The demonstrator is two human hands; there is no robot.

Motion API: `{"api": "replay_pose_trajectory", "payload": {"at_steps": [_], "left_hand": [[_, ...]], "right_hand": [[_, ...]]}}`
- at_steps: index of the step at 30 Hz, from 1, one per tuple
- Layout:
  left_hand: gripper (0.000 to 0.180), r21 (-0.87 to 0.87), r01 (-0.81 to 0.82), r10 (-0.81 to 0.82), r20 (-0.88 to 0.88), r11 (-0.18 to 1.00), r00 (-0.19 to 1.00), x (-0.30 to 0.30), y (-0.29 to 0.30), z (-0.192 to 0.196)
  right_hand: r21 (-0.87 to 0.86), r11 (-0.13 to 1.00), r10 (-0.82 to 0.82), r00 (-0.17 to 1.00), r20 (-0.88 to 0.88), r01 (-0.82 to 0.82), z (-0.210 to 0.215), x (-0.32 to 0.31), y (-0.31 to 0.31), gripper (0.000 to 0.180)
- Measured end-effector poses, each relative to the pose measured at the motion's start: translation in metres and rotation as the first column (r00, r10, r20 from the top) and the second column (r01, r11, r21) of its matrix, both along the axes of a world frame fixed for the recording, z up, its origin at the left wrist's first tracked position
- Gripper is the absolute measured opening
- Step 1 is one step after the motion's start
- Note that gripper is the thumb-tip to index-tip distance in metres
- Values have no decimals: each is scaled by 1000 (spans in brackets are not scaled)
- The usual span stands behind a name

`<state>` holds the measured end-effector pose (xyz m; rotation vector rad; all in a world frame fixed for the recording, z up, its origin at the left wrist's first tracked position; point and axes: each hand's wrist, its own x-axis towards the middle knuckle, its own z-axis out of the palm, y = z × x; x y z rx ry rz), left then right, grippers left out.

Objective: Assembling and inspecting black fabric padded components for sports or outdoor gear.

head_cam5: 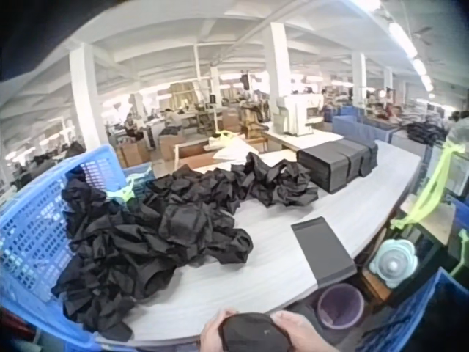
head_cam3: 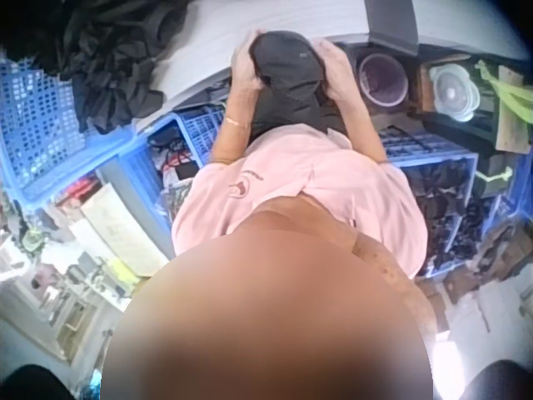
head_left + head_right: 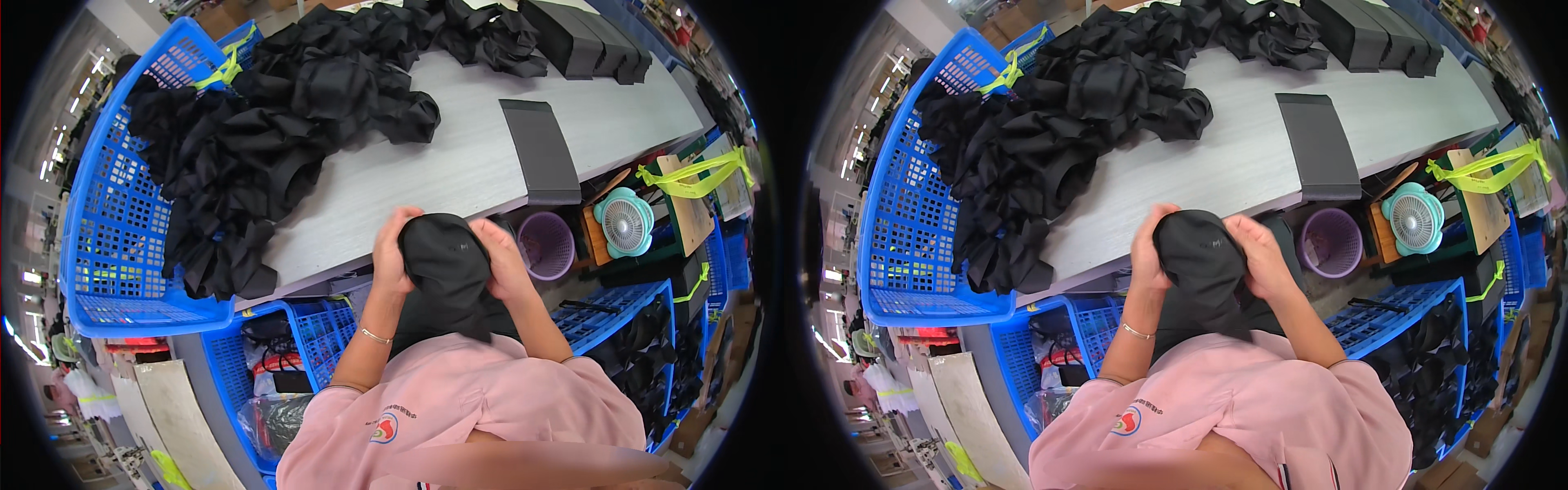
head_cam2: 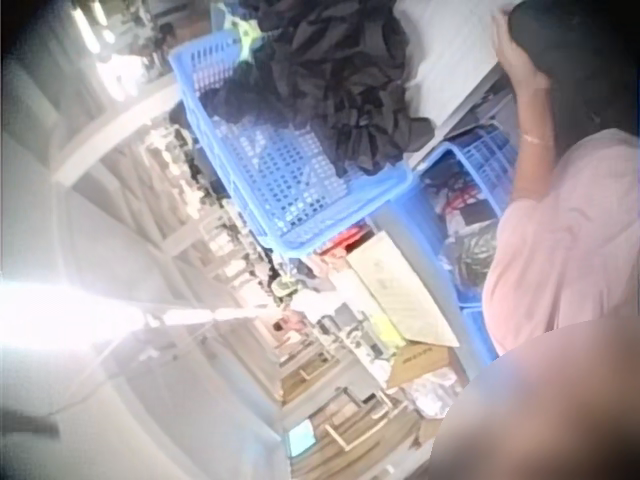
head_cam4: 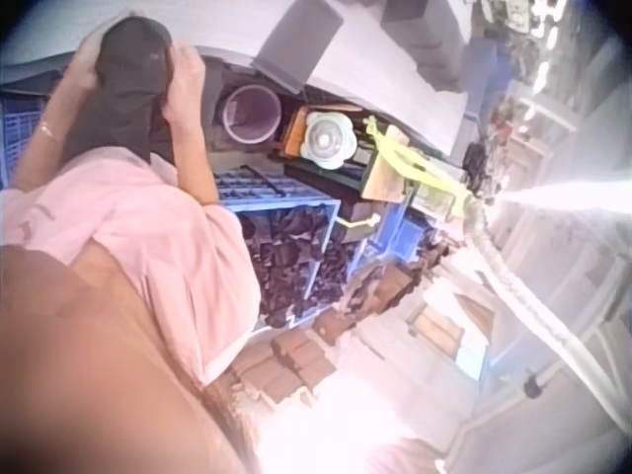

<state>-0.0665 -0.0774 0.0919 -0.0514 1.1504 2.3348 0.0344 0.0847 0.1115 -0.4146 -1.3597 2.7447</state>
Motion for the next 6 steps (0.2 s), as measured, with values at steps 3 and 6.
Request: {"api": "replay_pose_trajectory", "payload": {"at_steps": [3, 6], "left_hand": [[27, 302, 225, -332, 371, 926, 867, 30, 1, -3], [22, 262, 374, -432, 218, 889, 875, 66, -2, 9]], "right_hand": [[563, 812, -112, 987, -114, 157, -26, -26, 13, 21], [880, 443, -48, 984, -169, 173, -78, -38, 3, 18]]}}
